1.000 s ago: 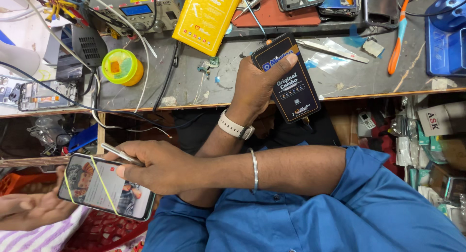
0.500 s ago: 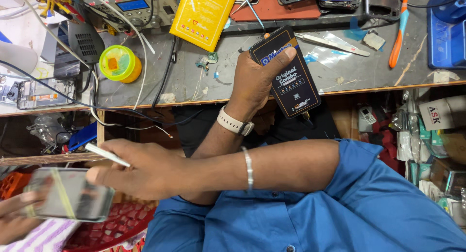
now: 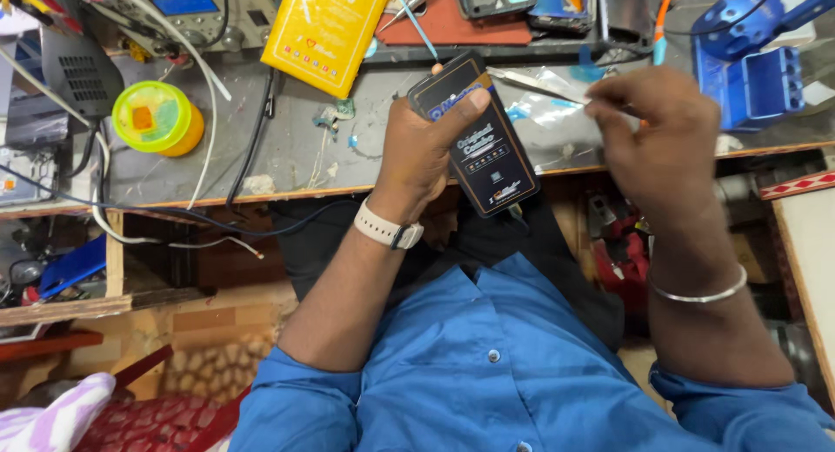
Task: The person holds a smartphone and uses a metal tool to pry open the back cover. They then remove the battery and set it aside, exposing the internal components of the phone.
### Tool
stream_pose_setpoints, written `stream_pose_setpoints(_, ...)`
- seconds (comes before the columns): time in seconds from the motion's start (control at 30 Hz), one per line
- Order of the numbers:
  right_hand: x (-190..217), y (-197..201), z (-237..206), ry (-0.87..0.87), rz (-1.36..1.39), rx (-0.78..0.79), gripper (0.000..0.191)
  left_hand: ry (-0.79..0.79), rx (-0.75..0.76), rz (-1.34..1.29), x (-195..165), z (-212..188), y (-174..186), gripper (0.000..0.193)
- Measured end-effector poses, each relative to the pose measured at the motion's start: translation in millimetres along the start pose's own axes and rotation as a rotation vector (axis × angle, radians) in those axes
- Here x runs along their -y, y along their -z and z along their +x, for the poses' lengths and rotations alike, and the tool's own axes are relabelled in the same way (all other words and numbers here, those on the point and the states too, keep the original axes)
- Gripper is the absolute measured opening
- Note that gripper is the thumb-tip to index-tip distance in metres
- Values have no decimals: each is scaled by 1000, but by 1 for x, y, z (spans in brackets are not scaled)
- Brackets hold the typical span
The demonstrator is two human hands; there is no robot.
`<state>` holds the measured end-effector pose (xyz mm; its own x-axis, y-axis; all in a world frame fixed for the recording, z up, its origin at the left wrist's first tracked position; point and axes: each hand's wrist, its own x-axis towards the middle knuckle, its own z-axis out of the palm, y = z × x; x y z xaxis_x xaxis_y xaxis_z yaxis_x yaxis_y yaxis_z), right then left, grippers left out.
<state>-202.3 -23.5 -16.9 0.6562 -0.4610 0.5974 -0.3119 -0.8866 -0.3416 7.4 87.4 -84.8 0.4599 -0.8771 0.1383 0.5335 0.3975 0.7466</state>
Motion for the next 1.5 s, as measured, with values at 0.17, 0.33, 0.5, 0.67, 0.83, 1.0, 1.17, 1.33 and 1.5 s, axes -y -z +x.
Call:
stream_pose_setpoints(0.17, -30, -27, -10, 91, -242, -1, 7, 22, -32, 3, 5, 0, -7, 25)
stream_pose_setpoints(0.33, -24, -25, -28, -143, 279, 1, 25, 7, -36, -8, 12, 6, -11, 27)
stream_pose_setpoints(0.5, -12, -17, -34, -506, 1075, 484, 72, -10, -34, 10, 17, 13, -10, 27)
stream_pose_setpoints(0.67, -8, -25, -18, -443, 1337, 706, 80, -6, -26, -12, 17, 15, -10, 29)
stream_pose_setpoints(0.83, -2, -33, -14, -497, 1455, 692, 75, 47, -28, 6, 10, 26, -14, 33)
stream_pose_setpoints(1.0, -5, -41, -7, -513, 1578, 612, 76, 119, -12, 20, -7, 40, -25, 36)
stream_pose_setpoints(1.17, -4, -48, 0, -540, 1618, 593, 76, 183, 6, -60, -20, 45, -32, 59)
stream_pose_setpoints(1.33, -2, -53, 7, -520, 1600, 572, 74, 63, -13, -85, -22, 47, -27, 76)
stream_pose_setpoints(1.5, -11, -61, 17, -547, 1714, 524, 63, 59, 50, -82, -16, 50, -14, 88)
